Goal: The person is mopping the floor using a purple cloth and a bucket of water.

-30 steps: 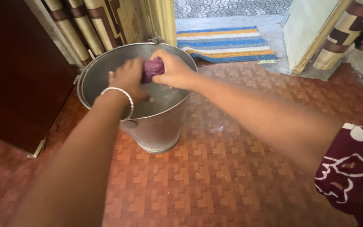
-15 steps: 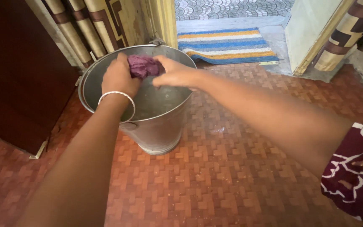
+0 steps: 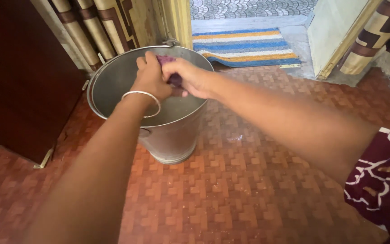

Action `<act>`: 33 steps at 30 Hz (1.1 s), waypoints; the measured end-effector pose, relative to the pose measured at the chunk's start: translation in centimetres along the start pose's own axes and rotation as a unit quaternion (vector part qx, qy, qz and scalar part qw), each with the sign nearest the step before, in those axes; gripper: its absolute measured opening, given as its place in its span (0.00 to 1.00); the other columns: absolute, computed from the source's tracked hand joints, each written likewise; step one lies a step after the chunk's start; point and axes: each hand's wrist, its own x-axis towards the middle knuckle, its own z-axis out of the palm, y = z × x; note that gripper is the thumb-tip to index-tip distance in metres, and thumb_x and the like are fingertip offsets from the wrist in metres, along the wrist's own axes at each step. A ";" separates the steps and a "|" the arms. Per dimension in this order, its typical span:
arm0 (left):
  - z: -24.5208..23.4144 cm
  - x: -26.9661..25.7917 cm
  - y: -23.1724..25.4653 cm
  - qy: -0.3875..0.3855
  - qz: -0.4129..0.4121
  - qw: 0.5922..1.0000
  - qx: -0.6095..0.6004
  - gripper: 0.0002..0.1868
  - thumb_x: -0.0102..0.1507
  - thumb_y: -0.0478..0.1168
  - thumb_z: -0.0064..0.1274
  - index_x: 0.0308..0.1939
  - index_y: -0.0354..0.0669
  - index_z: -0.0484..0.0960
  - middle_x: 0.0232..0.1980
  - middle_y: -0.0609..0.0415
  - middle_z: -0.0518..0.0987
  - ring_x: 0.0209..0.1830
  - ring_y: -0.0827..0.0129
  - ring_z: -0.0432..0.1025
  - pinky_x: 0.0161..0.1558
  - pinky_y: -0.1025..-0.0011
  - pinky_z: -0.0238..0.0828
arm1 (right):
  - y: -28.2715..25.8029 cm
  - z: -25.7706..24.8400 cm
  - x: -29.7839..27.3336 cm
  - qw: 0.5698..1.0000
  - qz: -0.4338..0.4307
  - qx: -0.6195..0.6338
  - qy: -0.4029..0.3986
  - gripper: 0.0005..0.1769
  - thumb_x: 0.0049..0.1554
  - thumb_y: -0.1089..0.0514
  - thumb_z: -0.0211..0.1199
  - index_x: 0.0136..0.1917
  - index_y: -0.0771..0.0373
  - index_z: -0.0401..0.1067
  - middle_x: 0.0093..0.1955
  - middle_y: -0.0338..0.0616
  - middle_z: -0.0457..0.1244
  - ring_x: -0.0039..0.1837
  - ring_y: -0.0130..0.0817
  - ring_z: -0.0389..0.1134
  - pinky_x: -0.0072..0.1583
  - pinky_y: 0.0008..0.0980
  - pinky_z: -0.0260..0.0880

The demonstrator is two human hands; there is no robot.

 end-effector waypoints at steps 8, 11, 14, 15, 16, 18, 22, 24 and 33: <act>-0.4 -1.4 -1.4 0.085 0.043 0.988 0.125 0.31 0.50 0.38 0.72 0.52 0.39 0.70 0.47 0.38 0.80 0.48 0.39 0.76 0.47 0.50 0.74 | -3.8 1.6 -1.6 0.988 0.135 0.020 -0.071 0.18 0.56 0.44 0.55 0.55 0.54 0.70 0.51 0.30 0.66 0.53 0.25 0.67 0.58 0.42 0.69; -1.8 -2.2 -0.8 0.045 0.100 0.967 0.229 0.31 0.49 0.36 0.71 0.51 0.38 0.70 0.47 0.39 0.80 0.46 0.42 0.78 0.44 0.52 0.76 | -4.3 1.5 -2.4 0.981 0.161 0.038 -0.100 0.19 0.57 0.50 0.57 0.58 0.61 0.69 0.52 0.41 0.66 0.54 0.34 0.71 0.64 0.49 0.74; -1.8 -2.2 0.3 0.045 0.205 0.934 0.290 0.26 0.54 0.37 0.66 0.51 0.39 0.70 0.45 0.42 0.81 0.45 0.47 0.79 0.41 0.55 0.77 | -5.0 0.9 -3.3 0.968 0.190 0.043 -0.157 0.17 0.53 0.59 0.58 0.56 0.66 0.68 0.51 0.49 0.68 0.52 0.41 0.75 0.60 0.47 0.77; -1.6 -2.2 0.5 0.055 0.242 0.921 0.301 0.23 0.57 0.37 0.63 0.51 0.39 0.71 0.44 0.44 0.82 0.44 0.49 0.79 0.39 0.57 0.78 | -5.2 0.5 -3.6 0.968 0.208 0.018 -0.139 0.17 0.51 0.61 0.58 0.54 0.64 0.68 0.49 0.48 0.69 0.49 0.39 0.75 0.54 0.41 0.78; -1.4 -2.2 0.5 0.070 0.260 0.905 0.329 0.22 0.58 0.37 0.62 0.53 0.39 0.71 0.43 0.45 0.82 0.44 0.51 0.80 0.38 0.59 0.78 | -5.1 0.2 -3.6 0.966 0.227 -0.005 -0.123 0.16 0.49 0.64 0.59 0.53 0.62 0.69 0.47 0.47 0.70 0.46 0.38 0.76 0.48 0.36 0.79; -1.0 -2.0 0.5 0.100 0.297 0.870 0.381 0.22 0.61 0.39 0.60 0.56 0.38 0.73 0.41 0.47 0.82 0.42 0.55 0.80 0.35 0.62 0.78 | -4.1 0.1 -2.6 0.964 0.210 -0.074 -0.146 0.10 0.54 0.65 0.66 0.49 0.68 0.70 0.41 0.45 0.67 0.38 0.29 0.69 0.34 0.25 0.61; -0.4 -1.9 0.5 0.085 0.304 0.860 0.400 0.11 0.58 0.42 0.60 0.42 0.45 0.80 0.42 0.49 0.83 0.43 0.59 0.80 0.39 0.64 0.78 | -2.5 0.6 -1.3 0.950 0.231 -0.189 -0.088 0.05 0.53 0.62 0.69 0.42 0.66 0.76 0.31 0.35 0.61 0.28 0.19 0.55 0.25 0.22 0.45; -1.0 -1.7 0.9 0.067 0.284 0.873 0.391 0.08 0.56 0.41 0.61 0.38 0.46 0.84 0.40 0.48 0.84 0.42 0.58 0.80 0.38 0.63 0.78 | -2.6 1.0 -1.6 0.942 0.180 -0.272 -0.078 0.06 0.51 0.59 0.71 0.39 0.62 0.76 0.29 0.33 0.58 0.27 0.19 0.51 0.27 0.24 0.42; -0.7 -0.5 1.5 -0.002 0.149 0.892 0.426 0.04 0.60 0.37 0.59 0.34 0.48 0.89 0.42 0.47 0.86 0.43 0.55 0.82 0.40 0.62 0.78 | -1.5 0.5 -0.3 0.816 -0.081 -0.573 0.003 0.18 0.44 0.47 0.72 0.41 0.62 0.78 0.39 0.52 0.70 0.43 0.47 0.71 0.44 0.45 0.69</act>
